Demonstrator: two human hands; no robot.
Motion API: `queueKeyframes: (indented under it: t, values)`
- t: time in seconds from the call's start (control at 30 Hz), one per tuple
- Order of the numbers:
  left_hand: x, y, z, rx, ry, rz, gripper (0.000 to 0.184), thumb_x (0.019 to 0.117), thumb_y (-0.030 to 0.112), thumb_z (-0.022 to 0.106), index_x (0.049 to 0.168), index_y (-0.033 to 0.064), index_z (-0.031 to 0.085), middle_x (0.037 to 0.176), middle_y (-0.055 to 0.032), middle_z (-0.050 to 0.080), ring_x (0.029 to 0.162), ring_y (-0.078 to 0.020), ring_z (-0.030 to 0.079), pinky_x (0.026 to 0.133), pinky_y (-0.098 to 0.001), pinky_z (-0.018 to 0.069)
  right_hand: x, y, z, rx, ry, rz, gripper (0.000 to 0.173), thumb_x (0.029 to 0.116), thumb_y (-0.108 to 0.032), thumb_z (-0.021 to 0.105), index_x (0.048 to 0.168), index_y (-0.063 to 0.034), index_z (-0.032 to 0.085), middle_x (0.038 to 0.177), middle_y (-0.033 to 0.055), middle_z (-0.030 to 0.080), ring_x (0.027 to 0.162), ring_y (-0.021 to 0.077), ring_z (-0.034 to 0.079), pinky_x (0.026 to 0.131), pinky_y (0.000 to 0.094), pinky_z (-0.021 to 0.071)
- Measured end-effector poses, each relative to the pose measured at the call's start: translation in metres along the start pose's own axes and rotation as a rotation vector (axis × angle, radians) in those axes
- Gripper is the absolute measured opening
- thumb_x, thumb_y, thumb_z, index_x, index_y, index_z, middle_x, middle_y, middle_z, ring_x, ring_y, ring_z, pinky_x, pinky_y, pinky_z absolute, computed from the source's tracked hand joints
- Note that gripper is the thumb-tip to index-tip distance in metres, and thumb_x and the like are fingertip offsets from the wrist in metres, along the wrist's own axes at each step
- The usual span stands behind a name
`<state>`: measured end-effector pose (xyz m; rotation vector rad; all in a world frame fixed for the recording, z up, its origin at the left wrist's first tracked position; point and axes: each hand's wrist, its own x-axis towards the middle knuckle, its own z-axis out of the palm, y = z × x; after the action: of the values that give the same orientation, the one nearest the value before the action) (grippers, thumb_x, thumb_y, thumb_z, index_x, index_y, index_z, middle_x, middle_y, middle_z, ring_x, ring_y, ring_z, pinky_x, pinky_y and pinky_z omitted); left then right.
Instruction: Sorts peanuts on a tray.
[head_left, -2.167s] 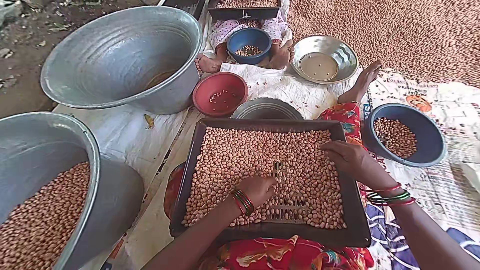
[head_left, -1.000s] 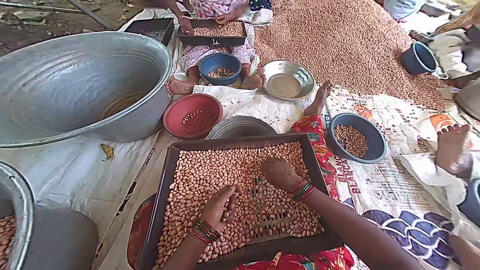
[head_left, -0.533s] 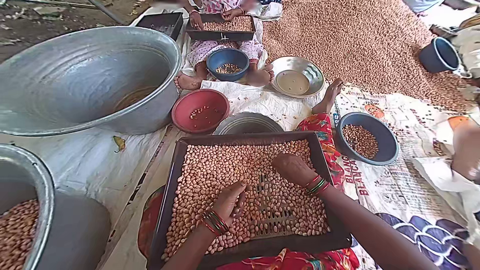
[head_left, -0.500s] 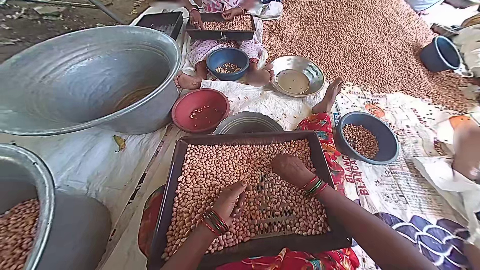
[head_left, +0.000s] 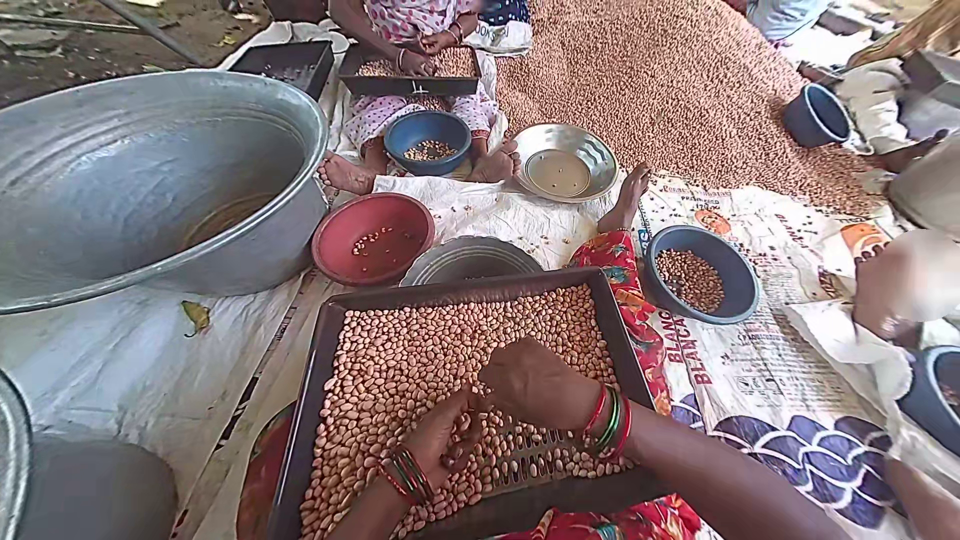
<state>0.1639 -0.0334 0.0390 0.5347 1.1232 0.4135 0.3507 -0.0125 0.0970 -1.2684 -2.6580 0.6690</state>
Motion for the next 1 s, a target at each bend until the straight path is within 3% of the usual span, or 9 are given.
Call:
queueKeyframes:
  t: [0.1,0.13,0.23,0.33,0.53,0.67,0.73,0.93,1.0]
  values:
    - [0.000,0.000,-0.001,-0.002,-0.014,-0.011,0.043,0.1141,0.030,0.022,0.090,0.0120,0.054,0.054,0.0067,0.046,0.036,0.0018,0.031,0.035,-0.0125,0.0257,-0.015,0.055,-0.019,-0.229,0.312,0.164,0.018,0.0957,-0.003,0.059,0.097,0.0037,0.075,0.091,0.0233,0.074,0.091,0.0440,0.072,0.082,0.0625,0.0536]
    - [0.000,0.000,-0.001,-0.024,0.008,-0.007,0.040,0.1140,0.027,0.024,0.089,0.0121,0.052,0.054,0.0067,0.045,0.036,0.0018,0.031,0.035,-0.0124,0.0254,-0.023,0.078,-0.028,-0.266,0.302,0.265,0.020,0.0977,-0.004,0.057,0.099,0.0031,0.076,0.095,0.0234,0.074,0.095,0.0442,0.072,0.087,0.0628,0.0517]
    - [0.001,0.003,0.002,-0.083,0.058,0.032,0.036,0.1135,0.023,0.030,0.088,0.0111,0.052,0.054,0.0058,0.043,0.036,0.0010,0.031,0.035,-0.0127,0.0253,-0.040,0.107,-0.047,-0.313,-0.051,0.529,0.030,0.1051,-0.004,0.044,0.116,0.0064,0.069,0.111,0.0291,0.069,0.115,0.0489,0.062,0.107,0.0646,0.0357]
    - [0.001,0.003,0.004,-0.063,0.070,0.051,0.035,0.1133,0.021,0.030,0.088,0.0111,0.052,0.054,0.0066,0.043,0.036,0.0013,0.030,0.035,-0.0128,0.0246,-0.044,0.105,-0.039,-0.353,-0.248,0.562,0.030,0.1039,0.002,0.042,0.121,0.0107,0.064,0.120,0.0316,0.066,0.124,0.0523,0.055,0.116,0.0669,0.0239]
    - [-0.001,0.003,0.000,-0.056,0.088,0.075,0.034,0.1132,0.020,0.030,0.089,0.0108,0.052,0.055,0.0065,0.044,0.036,0.0015,0.030,0.035,-0.0125,0.0255,-0.049,0.114,-0.024,-0.401,-0.184,0.464,0.027,0.1008,0.005,0.044,0.110,0.0111,0.068,0.112,0.0303,0.068,0.118,0.0523,0.058,0.113,0.0698,0.0261]
    - [-0.002,0.006,0.003,-0.056,0.082,0.069,0.033,0.1130,0.020,0.032,0.089,0.0099,0.053,0.055,0.0059,0.044,0.036,0.0010,0.030,0.036,-0.0131,0.0249,-0.046,0.111,-0.029,-0.289,-0.113,0.519,0.030,0.1033,-0.009,0.047,0.116,0.0092,0.067,0.119,0.0298,0.067,0.123,0.0515,0.056,0.115,0.0692,0.0221]
    - [-0.003,0.007,0.002,-0.059,0.068,0.070,0.032,0.1130,0.020,0.033,0.090,0.0094,0.053,0.056,0.0058,0.044,0.037,0.0008,0.030,0.036,-0.0130,0.0250,-0.043,0.098,-0.028,-0.261,-0.065,0.481,0.028,0.1006,-0.011,0.052,0.110,0.0107,0.068,0.113,0.0308,0.068,0.118,0.0524,0.058,0.113,0.0698,0.0246]
    - [-0.004,0.011,0.000,-0.072,0.066,0.108,0.031,0.1130,0.021,0.034,0.092,0.0087,0.054,0.055,0.0055,0.044,0.038,-0.0004,0.032,0.038,-0.0140,0.0274,0.005,0.022,-0.009,-0.222,-0.720,0.226,0.024,0.1019,-0.010,0.055,0.110,0.0104,0.066,0.104,0.0325,0.068,0.102,0.0525,0.065,0.084,0.0678,0.0452]
    - [-0.005,0.011,0.000,-0.101,0.082,0.138,0.031,0.1128,0.019,0.035,0.091,0.0081,0.054,0.054,0.0062,0.041,0.039,-0.0001,0.032,0.038,-0.0136,0.0277,0.026,0.005,-0.015,-0.220,-0.595,0.160,0.022,0.1024,-0.005,0.051,0.110,0.0107,0.064,0.106,0.0327,0.066,0.104,0.0523,0.064,0.085,0.0664,0.0466]
